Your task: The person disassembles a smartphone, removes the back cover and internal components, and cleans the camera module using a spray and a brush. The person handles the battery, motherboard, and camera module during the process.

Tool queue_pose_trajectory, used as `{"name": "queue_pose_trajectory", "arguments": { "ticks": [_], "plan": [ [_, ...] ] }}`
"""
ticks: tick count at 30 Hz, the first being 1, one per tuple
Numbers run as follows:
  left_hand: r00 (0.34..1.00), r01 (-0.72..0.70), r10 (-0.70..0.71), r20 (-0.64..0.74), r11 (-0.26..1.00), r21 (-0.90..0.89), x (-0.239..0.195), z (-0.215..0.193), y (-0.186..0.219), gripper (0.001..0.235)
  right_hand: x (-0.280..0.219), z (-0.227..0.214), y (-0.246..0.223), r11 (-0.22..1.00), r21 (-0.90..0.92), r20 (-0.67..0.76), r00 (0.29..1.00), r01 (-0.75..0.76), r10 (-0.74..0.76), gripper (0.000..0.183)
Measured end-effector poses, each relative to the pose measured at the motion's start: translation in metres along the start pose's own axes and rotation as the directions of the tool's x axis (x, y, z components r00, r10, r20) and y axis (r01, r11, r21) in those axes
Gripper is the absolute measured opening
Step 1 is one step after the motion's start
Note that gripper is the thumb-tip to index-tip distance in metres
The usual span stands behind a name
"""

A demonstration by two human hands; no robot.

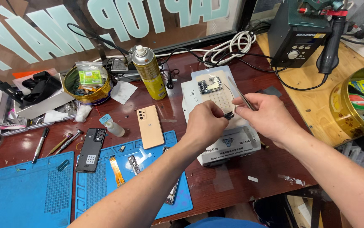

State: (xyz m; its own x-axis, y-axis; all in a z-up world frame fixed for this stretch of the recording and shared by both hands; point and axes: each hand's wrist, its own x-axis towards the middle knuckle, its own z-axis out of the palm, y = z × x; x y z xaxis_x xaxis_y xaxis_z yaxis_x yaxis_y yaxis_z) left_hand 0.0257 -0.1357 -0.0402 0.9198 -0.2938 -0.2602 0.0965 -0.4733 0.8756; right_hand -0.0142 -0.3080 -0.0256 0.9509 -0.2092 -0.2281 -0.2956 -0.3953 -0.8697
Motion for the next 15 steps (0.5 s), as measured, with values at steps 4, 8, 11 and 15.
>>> {"name": "queue_pose_trajectory", "arguments": {
  "ticks": [4,8,11,15],
  "plan": [
    [0.969,0.239,-0.191,0.157,0.883,-0.403,0.009,-0.005,-0.003,0.019,0.003,0.001,-0.013,0.945,0.276,0.093,0.984,-0.173,0.152,0.034],
    [0.94,0.34,-0.252,0.231,0.767,-0.544,0.012,-0.005,-0.007,0.016,0.002,0.003,-0.016,0.968,0.219,0.025,0.992,-0.123,0.121,0.03],
    [0.926,0.378,-0.282,0.252,0.648,-0.662,0.014,-0.002,-0.011,0.019,0.002,0.001,-0.014,0.955,0.264,-0.036,0.988,-0.136,0.15,0.029],
    [0.883,0.468,-0.299,0.363,0.493,-0.733,0.018,0.001,-0.016,0.02,0.0,-0.014,-0.003,0.789,0.613,-0.079,0.997,0.04,0.011,0.027]
  ]
}}
